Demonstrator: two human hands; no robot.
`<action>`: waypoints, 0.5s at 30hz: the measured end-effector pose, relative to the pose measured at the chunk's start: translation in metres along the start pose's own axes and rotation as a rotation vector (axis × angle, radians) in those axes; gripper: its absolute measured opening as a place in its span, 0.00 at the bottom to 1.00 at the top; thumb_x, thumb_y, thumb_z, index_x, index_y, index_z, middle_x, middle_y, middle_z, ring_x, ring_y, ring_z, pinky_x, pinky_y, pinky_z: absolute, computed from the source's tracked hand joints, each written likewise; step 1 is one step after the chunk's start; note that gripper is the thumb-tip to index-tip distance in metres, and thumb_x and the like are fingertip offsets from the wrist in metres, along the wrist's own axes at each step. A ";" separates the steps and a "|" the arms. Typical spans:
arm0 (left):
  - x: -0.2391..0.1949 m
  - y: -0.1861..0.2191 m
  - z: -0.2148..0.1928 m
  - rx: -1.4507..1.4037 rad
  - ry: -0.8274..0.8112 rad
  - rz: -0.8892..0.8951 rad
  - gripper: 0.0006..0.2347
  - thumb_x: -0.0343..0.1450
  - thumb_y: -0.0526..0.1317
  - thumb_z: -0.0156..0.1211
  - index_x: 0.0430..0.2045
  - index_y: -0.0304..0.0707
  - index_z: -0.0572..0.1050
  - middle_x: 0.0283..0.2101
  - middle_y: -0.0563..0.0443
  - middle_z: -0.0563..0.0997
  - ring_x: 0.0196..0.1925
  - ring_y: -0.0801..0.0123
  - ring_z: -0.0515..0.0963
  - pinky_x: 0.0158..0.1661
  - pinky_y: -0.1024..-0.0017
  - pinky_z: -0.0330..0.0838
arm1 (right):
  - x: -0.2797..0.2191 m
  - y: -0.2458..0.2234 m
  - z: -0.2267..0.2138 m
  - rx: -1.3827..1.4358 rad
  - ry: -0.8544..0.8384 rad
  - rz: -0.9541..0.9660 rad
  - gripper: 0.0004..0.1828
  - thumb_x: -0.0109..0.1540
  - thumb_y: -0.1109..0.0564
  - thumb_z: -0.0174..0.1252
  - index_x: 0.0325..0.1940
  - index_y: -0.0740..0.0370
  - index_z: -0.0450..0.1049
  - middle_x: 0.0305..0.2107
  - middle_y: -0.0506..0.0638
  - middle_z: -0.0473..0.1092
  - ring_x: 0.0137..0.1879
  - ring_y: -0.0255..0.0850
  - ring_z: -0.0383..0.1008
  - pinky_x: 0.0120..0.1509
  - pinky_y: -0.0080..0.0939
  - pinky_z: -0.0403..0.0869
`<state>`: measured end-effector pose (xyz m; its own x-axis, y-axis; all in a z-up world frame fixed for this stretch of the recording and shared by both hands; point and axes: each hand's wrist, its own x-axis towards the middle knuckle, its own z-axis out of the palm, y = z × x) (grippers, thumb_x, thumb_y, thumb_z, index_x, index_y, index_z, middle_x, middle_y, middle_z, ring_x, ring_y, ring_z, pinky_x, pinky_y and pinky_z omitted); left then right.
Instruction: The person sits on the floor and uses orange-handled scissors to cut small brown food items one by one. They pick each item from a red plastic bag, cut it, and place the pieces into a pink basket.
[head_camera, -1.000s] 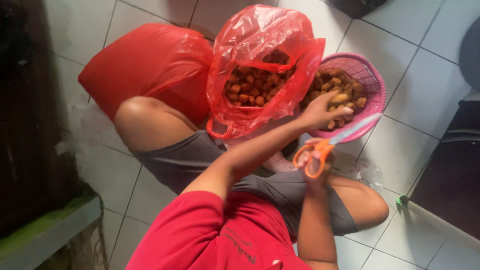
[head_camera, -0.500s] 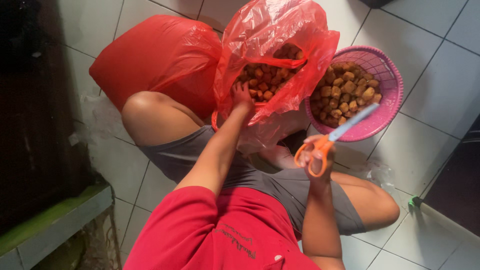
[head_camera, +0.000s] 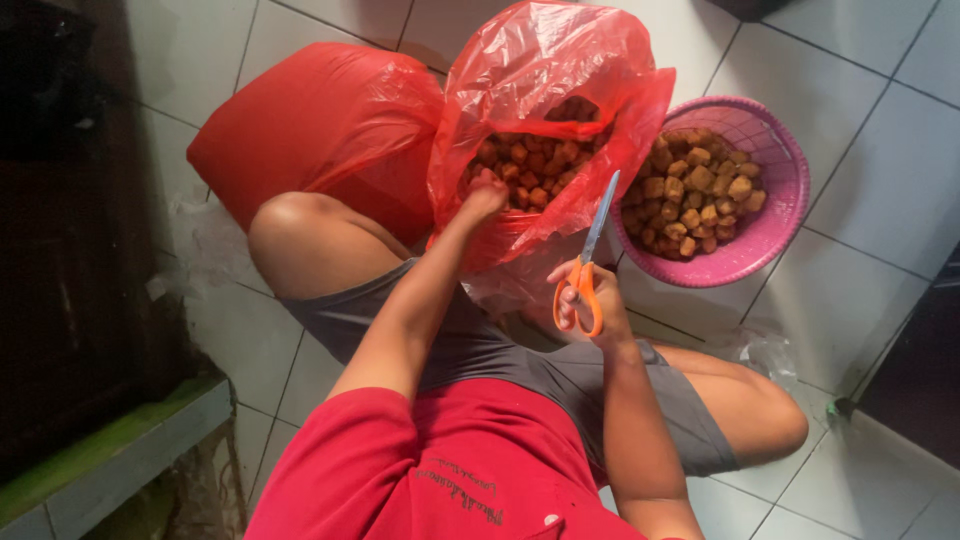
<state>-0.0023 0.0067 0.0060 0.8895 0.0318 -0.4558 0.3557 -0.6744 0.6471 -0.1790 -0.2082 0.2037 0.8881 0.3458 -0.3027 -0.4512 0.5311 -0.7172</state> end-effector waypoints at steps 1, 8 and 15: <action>-0.001 0.009 -0.003 -0.067 -0.013 -0.025 0.12 0.70 0.42 0.53 0.42 0.34 0.72 0.38 0.30 0.81 0.41 0.42 0.83 0.45 0.51 0.76 | -0.003 0.000 -0.001 0.002 -0.009 0.012 0.22 0.62 0.52 0.68 0.51 0.71 0.72 0.23 0.47 0.69 0.24 0.35 0.70 0.28 0.34 0.70; -0.049 0.105 -0.044 -0.684 -0.421 0.134 0.15 0.72 0.44 0.64 0.48 0.35 0.72 0.39 0.51 0.84 0.29 0.76 0.75 0.29 0.72 0.70 | -0.017 -0.009 0.005 -0.039 -0.130 0.053 0.36 0.59 0.39 0.71 0.53 0.71 0.70 0.25 0.49 0.71 0.27 0.38 0.73 0.31 0.37 0.72; -0.124 0.168 -0.087 -0.989 -0.706 0.299 0.17 0.78 0.48 0.61 0.56 0.36 0.78 0.46 0.60 0.82 0.42 0.86 0.76 0.42 0.84 0.69 | -0.031 -0.036 0.024 -0.065 -0.402 0.114 0.50 0.56 0.26 0.66 0.62 0.70 0.63 0.35 0.51 0.71 0.41 0.44 0.74 0.48 0.45 0.74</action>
<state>-0.0277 -0.0467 0.2242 0.7336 -0.6351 -0.2418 0.5012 0.2653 0.8237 -0.1926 -0.2198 0.2541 0.7222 0.6807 -0.1229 -0.5270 0.4264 -0.7352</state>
